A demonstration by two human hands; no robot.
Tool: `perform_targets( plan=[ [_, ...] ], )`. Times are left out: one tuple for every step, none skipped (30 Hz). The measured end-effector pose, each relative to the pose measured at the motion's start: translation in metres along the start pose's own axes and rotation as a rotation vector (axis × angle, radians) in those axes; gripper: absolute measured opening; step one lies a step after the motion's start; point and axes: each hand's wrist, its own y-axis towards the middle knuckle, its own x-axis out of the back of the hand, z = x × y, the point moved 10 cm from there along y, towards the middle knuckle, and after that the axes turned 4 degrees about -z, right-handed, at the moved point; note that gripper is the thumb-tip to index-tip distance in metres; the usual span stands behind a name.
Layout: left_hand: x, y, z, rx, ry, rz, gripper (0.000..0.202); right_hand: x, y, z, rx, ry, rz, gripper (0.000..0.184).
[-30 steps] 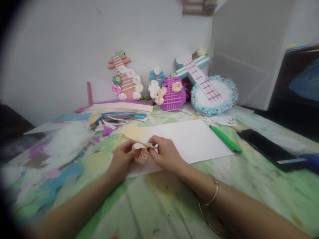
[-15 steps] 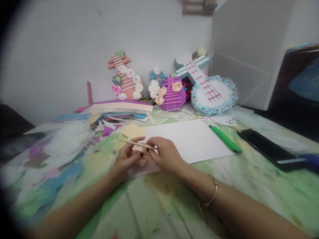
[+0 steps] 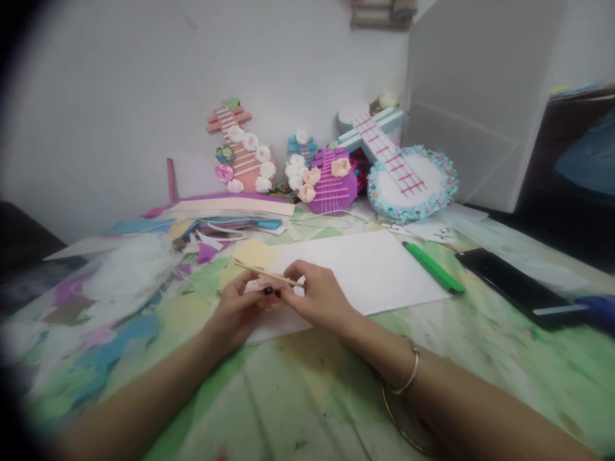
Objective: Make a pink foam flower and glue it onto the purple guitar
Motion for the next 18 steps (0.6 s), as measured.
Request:
perform_targets(
  plan=[
    [-0.001,0.0,0.0,0.0,-0.014,0.014,0.026,0.0,0.0,0.001,0.005,0.008,-0.003,0.013],
    [-0.002,0.0,0.0,0.0,-0.027,0.026,0.025,0.001,0.0,0.001,0.012,0.015,-0.006,0.01],
    [-0.002,0.0,0.0,0.0,-0.042,0.033,0.025,0.001,0.0,0.002,0.021,0.021,-0.007,0.008],
    [-0.002,0.001,0.0,0.002,-0.06,0.036,0.025,0.001,0.0,0.003,0.03,0.024,-0.006,0.007],
    [-0.002,0.001,0.0,0.005,-0.081,0.036,0.026,0.0,0.0,0.003,0.039,0.025,-0.005,0.007],
    [-0.001,0.001,0.0,0.01,-0.106,0.034,0.027,-0.001,-0.001,0.004,0.049,0.025,-0.003,0.008],
    [-0.001,0.001,0.0,0.018,-0.131,0.031,0.028,-0.001,-0.001,0.004,0.059,0.024,0.0,0.009],
    [-0.001,0.001,0.0,0.026,-0.154,0.032,0.03,-0.002,-0.001,0.004,0.068,0.025,-0.001,0.011],
    [-0.001,0.001,0.0,0.034,-0.175,0.036,0.031,-0.003,-0.001,0.004,0.078,0.026,-0.001,0.011],
    [-0.002,0.001,0.0,0.044,-0.19,0.043,0.032,-0.003,-0.001,0.005,0.088,0.027,-0.004,0.011],
    [-0.003,0.001,0.0,0.056,-0.198,0.052,0.031,-0.002,-0.002,0.005,0.099,0.029,-0.008,0.009],
    [-0.004,0.0,0.0,0.066,-0.201,0.059,0.03,-0.002,-0.002,0.006,0.108,0.032,-0.015,0.008],
    [-0.004,0.001,0.0,0.073,-0.206,0.06,0.028,-0.001,-0.003,0.008,0.118,0.037,-0.02,0.007],
    [-0.004,0.001,-0.001,0.079,-0.218,0.055,0.028,0.0,-0.004,0.01,0.128,0.049,-0.019,0.008],
    [-0.003,0.001,0.0,0.087,-0.237,0.046,0.027,0.001,-0.005,0.013,0.139,0.069,-0.011,0.009],
    [-0.001,0.001,0.0,0.096,-0.263,0.035,0.026,0.001,-0.005,0.015,0.15,0.094,0.004,0.011],
    [0.001,0.002,0.001,0.107,-0.292,0.027,0.024,0.0,-0.006,0.017,0.16,0.12,0.022,0.014],
    [0.002,0.002,0.001,0.119,-0.319,0.024,0.022,0.001,-0.006,0.019,0.17,0.138,0.034,0.016]
  ],
)
